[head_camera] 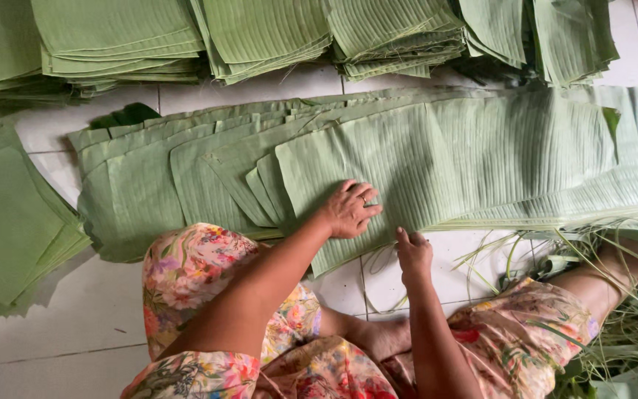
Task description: The person sits on a tiled floor surrounded by stacks of banana leaves. They tear leaflets away from the leaf midrib one at a time, smooth the torn pieces, and stack the separated leaf pieces onto piles in front of them.
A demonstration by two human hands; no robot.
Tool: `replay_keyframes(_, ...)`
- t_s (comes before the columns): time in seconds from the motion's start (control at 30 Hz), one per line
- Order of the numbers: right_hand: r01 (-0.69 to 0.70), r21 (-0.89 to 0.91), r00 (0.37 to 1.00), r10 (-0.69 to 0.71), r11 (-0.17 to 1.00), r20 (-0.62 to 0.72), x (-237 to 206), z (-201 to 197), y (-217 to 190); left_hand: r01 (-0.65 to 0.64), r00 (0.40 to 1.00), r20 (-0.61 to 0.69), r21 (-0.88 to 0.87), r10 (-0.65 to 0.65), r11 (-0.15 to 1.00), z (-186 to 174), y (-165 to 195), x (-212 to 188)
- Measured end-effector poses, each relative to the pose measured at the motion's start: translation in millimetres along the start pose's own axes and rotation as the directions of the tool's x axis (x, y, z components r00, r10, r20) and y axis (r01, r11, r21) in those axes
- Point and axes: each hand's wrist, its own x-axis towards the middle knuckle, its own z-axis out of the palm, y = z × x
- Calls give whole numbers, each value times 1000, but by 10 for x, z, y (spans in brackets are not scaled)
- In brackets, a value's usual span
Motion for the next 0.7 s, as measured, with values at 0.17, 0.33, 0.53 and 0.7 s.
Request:
replay_keyframes(0.17, 65, -20, 997, -66, 998, -43, -218, -2, -220, 22, 999, 31, 28, -23, 999, -96, 57, 20)
replay_keyframes(0.33, 169, 505, 980, -201, 846, 9, -725, -461, -856, 171, 980, 102, -2, -170, 985, -370, 157, 25)
replay_keyframes(0.53, -190, 398, 982, 170, 898, 84, -1400, -1157, -670, 375, 887, 236, 137, -397, 917, -408, -161, 101)
replay_keyframes(0.7, -457, 340, 858, 306, 822, 413, -1510, -1024, 589, 556, 830, -77, 195, -552, 808, -114, -682, 127)
